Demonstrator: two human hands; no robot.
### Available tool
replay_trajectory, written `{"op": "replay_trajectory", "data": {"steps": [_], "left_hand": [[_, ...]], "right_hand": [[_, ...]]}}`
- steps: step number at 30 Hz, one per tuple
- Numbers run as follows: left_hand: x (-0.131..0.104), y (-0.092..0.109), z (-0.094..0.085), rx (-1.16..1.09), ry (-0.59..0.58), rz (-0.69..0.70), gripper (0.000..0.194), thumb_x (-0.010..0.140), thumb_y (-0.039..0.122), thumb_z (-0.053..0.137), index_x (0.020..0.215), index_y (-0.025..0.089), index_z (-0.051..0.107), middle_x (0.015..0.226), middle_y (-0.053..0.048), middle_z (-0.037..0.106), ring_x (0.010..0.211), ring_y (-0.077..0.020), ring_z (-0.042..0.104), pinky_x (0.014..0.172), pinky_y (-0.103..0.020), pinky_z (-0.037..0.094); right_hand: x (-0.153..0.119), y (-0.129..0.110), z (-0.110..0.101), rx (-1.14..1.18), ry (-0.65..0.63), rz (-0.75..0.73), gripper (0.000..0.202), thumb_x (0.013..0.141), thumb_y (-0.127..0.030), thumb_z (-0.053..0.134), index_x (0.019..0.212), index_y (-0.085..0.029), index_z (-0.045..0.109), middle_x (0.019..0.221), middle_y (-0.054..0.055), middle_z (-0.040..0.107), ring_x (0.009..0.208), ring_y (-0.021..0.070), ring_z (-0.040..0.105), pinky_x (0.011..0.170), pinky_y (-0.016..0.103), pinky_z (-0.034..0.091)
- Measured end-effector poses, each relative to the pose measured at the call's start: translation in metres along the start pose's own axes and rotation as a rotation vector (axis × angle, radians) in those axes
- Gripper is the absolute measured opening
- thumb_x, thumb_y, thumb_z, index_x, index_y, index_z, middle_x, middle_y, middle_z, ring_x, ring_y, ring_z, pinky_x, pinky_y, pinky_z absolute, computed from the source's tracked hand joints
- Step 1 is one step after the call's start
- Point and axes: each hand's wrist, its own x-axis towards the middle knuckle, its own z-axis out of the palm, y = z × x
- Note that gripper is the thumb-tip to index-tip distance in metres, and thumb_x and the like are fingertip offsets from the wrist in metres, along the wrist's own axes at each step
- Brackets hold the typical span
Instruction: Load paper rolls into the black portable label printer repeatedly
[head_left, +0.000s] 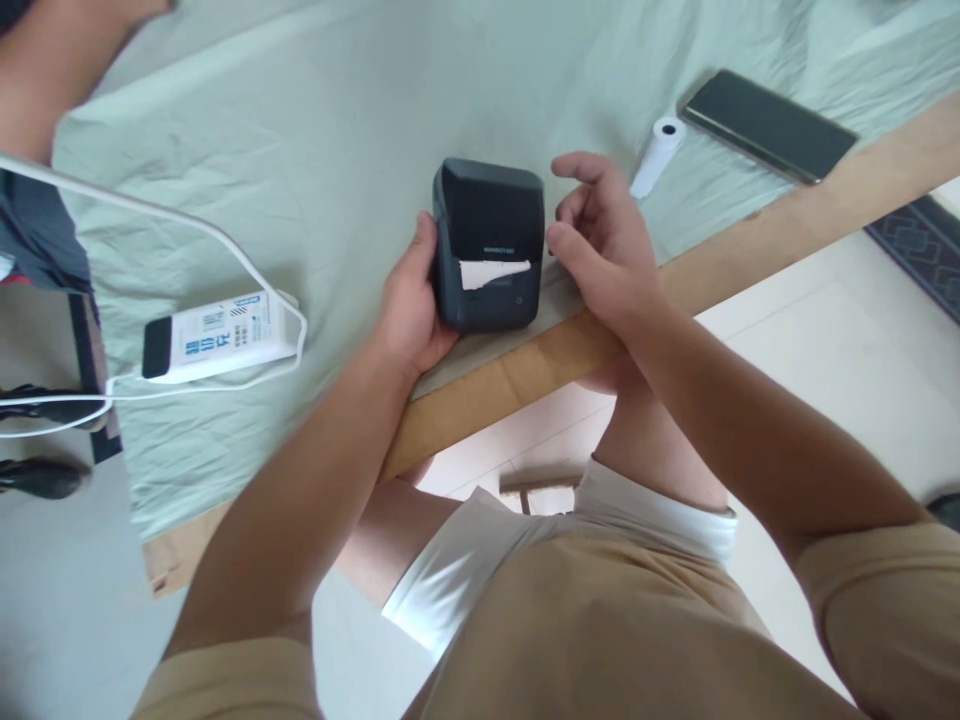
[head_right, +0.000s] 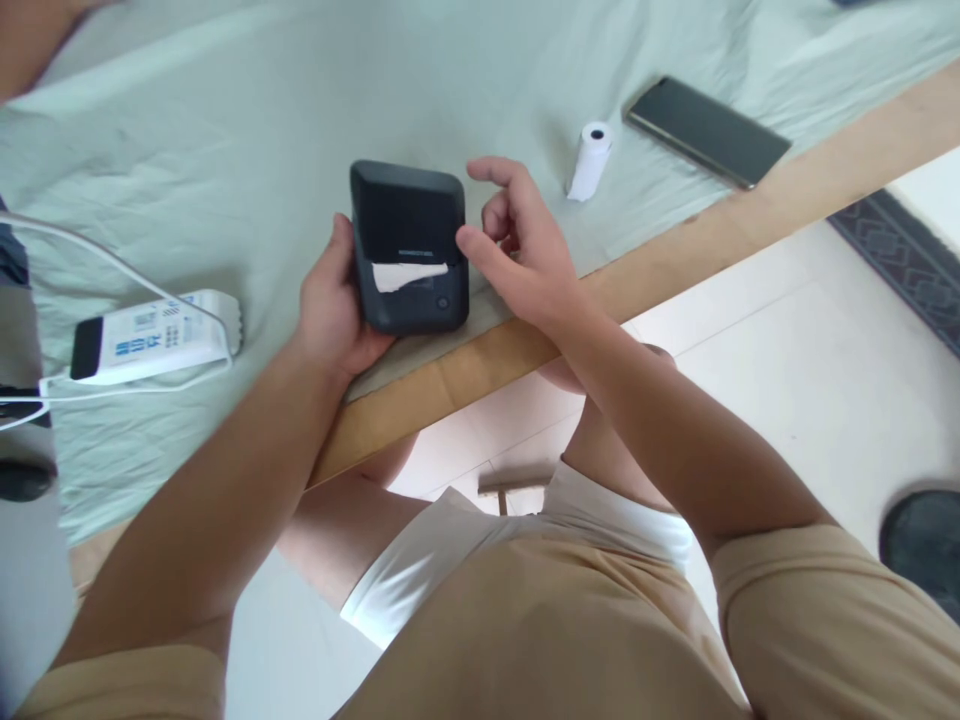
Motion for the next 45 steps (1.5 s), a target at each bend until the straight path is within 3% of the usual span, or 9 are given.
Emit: {"op": "replay_trajectory", "data": {"steps": [6,12,20,24,30,37,39,42,45], "left_hand": [[0.001,-0.001,0.0,0.048,0.108,0.054,0.04,0.106,0.042,0.041,0.094,0.018,0.07,0.106,-0.007,0.08,0.141,-0.0261,0.058,0.117,-0.039,0.05],[0.002,-0.004,-0.006,0.029,0.032,0.045,0.042,0.106,0.041,0.041,0.093,0.018,0.074,0.095,-0.005,0.081,0.136,-0.0251,0.061,0.113,-0.037,0.053],[0.003,-0.005,-0.008,-0.02,-0.009,0.036,0.043,0.107,0.043,0.041,0.111,0.014,0.073,0.113,-0.007,0.078,0.123,-0.0234,0.069,0.108,-0.037,0.054],[0.002,-0.005,-0.007,-0.026,0.01,0.005,0.041,0.105,0.046,0.046,0.108,0.014,0.071,0.11,-0.008,0.077,0.122,-0.0251,0.07,0.105,-0.038,0.056],[0.002,-0.002,-0.003,0.038,0.068,0.011,0.044,0.106,0.046,0.038,0.104,0.017,0.07,0.104,-0.006,0.076,0.128,-0.0258,0.066,0.103,-0.04,0.057],[-0.003,0.0,0.0,0.003,-0.083,0.011,0.047,0.105,0.053,0.04,0.101,0.019,0.072,0.105,-0.006,0.077,0.128,-0.0269,0.066,0.102,-0.039,0.06],[-0.002,-0.001,-0.002,-0.031,-0.089,0.0,0.044,0.105,0.049,0.041,0.098,0.019,0.072,0.102,-0.007,0.077,0.126,-0.0269,0.068,0.101,-0.04,0.06],[0.0,-0.001,-0.004,-0.044,-0.05,-0.031,0.045,0.106,0.047,0.043,0.089,0.017,0.071,0.097,-0.008,0.077,0.123,-0.0286,0.069,0.101,-0.042,0.06],[0.001,0.0,-0.005,-0.057,-0.041,-0.043,0.043,0.105,0.047,0.045,0.091,0.016,0.072,0.098,-0.008,0.078,0.121,-0.0299,0.07,0.1,-0.044,0.061]], "right_hand": [[-0.003,-0.008,-0.002,-0.006,-0.114,0.004,0.062,0.081,-0.063,0.073,0.13,-0.036,0.048,0.085,-0.001,0.054,0.078,0.0197,0.06,0.072,0.039,0.057],[-0.005,-0.002,-0.005,-0.025,-0.077,0.006,0.073,0.071,-0.063,0.082,0.131,-0.037,0.05,0.082,-0.002,0.057,0.073,0.0199,0.062,0.066,0.038,0.058],[0.009,-0.065,-0.006,-0.018,0.219,-0.148,0.002,0.099,-0.026,0.053,0.098,-0.026,0.051,0.12,-0.002,0.058,0.054,0.0041,0.058,0.044,0.029,0.04],[0.017,-0.064,-0.008,0.035,0.285,-0.164,0.02,0.095,-0.017,0.054,0.085,-0.027,0.04,0.094,-0.001,0.055,0.076,0.0132,0.071,0.044,0.028,0.041],[0.025,-0.06,-0.006,-0.576,-0.163,-0.04,0.01,0.081,-0.02,0.068,0.083,-0.026,0.06,0.082,0.0,0.067,0.072,0.025,0.066,0.084,0.053,0.054],[0.036,-0.076,-0.01,-0.587,-0.352,-0.018,0.04,0.071,-0.02,0.077,0.108,-0.033,0.068,0.095,-0.001,0.075,0.089,0.0304,0.069,0.091,0.056,0.055],[0.025,-0.067,-0.021,-0.407,-0.253,-0.065,0.039,0.075,-0.026,0.074,0.113,-0.032,0.068,0.099,-0.001,0.075,0.077,0.0215,0.067,0.075,0.043,0.057],[-0.001,-0.035,-0.036,0.02,0.114,0.028,0.033,0.077,-0.025,0.062,0.108,-0.034,0.067,0.083,-0.002,0.07,0.055,0.0136,0.055,0.044,0.029,0.039],[-0.019,-0.003,-0.044,0.091,0.173,0.189,0.02,0.074,-0.029,0.069,0.094,-0.033,0.065,0.065,-0.004,0.061,0.042,0.0124,0.043,0.036,0.028,0.029]]}}
